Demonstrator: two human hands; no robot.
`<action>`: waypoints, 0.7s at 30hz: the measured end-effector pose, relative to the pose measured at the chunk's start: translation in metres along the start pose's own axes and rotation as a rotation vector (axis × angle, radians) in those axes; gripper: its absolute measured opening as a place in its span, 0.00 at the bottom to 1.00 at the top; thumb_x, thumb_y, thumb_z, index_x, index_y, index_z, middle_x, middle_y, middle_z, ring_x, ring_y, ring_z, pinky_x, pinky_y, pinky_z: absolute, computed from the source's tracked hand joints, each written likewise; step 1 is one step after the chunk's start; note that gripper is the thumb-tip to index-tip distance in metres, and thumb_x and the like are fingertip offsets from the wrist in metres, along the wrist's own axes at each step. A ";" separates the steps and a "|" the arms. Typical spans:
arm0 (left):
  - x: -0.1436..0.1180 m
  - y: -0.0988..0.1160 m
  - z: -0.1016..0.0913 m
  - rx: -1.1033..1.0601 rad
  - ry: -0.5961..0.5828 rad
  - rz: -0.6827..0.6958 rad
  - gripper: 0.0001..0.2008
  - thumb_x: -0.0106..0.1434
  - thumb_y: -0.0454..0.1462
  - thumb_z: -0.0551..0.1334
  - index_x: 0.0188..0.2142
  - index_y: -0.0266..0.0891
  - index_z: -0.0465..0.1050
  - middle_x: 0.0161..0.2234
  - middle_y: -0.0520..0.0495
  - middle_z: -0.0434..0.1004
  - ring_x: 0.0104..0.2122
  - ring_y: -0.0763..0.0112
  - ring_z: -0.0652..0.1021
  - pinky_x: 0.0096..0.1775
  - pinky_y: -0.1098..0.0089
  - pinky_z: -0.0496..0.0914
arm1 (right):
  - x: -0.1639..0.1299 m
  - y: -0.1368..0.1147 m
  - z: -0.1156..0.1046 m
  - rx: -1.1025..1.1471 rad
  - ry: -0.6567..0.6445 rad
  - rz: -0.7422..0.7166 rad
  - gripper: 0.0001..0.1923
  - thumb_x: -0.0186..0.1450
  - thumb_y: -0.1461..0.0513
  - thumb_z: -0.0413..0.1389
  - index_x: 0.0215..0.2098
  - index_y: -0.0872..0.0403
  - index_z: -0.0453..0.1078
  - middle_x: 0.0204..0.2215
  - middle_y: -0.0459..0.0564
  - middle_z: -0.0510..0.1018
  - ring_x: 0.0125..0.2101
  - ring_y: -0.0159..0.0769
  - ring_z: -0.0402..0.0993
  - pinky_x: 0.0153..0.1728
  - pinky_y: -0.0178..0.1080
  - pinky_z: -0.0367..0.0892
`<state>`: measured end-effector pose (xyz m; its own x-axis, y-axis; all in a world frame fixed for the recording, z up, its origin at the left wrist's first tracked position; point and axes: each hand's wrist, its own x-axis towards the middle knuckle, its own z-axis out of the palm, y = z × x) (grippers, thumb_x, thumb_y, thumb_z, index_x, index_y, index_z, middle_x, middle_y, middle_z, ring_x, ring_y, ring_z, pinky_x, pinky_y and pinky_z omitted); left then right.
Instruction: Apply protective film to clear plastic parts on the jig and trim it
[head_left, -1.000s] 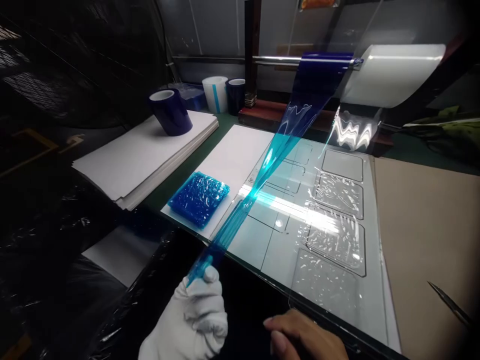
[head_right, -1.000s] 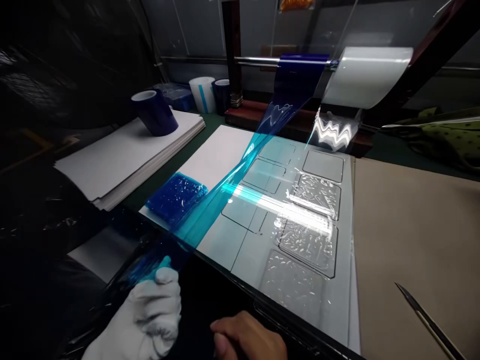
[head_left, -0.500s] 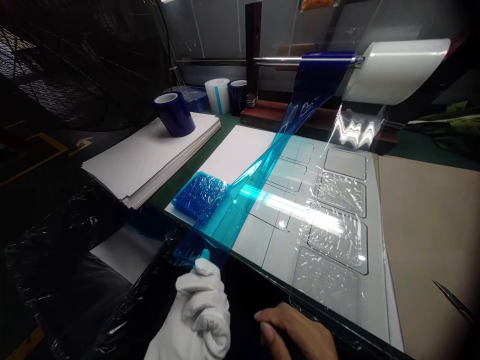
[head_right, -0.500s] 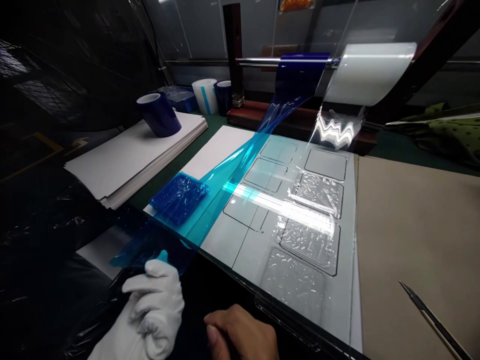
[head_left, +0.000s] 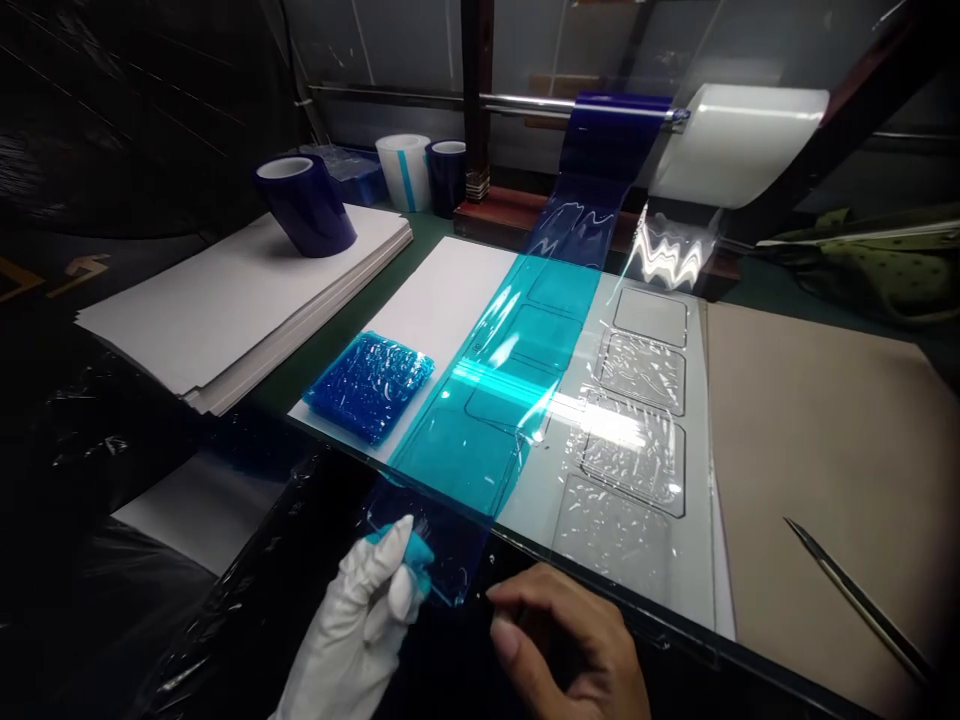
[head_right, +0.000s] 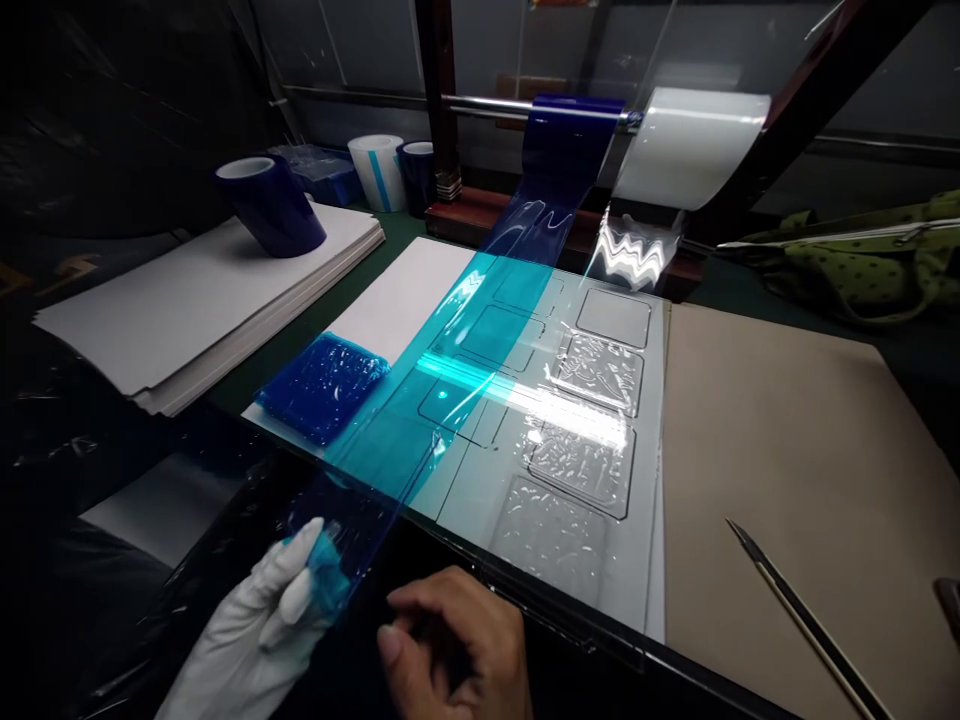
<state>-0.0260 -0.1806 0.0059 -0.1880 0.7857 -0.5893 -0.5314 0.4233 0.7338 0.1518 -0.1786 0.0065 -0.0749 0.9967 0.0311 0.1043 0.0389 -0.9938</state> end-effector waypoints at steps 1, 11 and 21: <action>-0.001 -0.001 -0.001 0.060 0.000 0.028 0.09 0.47 0.32 0.71 0.28 0.46 0.77 0.20 0.55 0.70 0.23 0.74 0.72 0.34 0.72 0.75 | -0.002 0.001 0.000 0.012 -0.001 0.056 0.05 0.60 0.58 0.61 0.32 0.50 0.77 0.23 0.46 0.78 0.19 0.30 0.71 0.16 0.30 0.62; 0.000 -0.001 0.019 0.505 0.004 0.070 0.23 0.62 0.50 0.59 0.15 0.43 0.70 0.17 0.53 0.65 0.21 0.76 0.68 0.48 0.71 0.71 | -0.009 0.003 0.006 0.042 0.075 0.275 0.09 0.56 0.55 0.63 0.28 0.52 0.77 0.21 0.46 0.76 0.18 0.29 0.68 0.19 0.30 0.64; 0.002 -0.005 0.013 0.449 0.033 0.033 0.22 0.57 0.53 0.65 0.16 0.41 0.71 0.17 0.55 0.63 0.18 0.80 0.63 0.33 0.77 0.70 | -0.007 0.002 0.011 0.159 0.085 0.408 0.13 0.56 0.53 0.62 0.22 0.54 0.73 0.17 0.44 0.72 0.18 0.27 0.63 0.21 0.31 0.59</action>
<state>-0.0127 -0.1754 0.0059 -0.2286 0.7906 -0.5681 -0.1153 0.5574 0.8222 0.1418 -0.1868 0.0031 0.0232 0.9307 -0.3651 -0.0456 -0.3638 -0.9303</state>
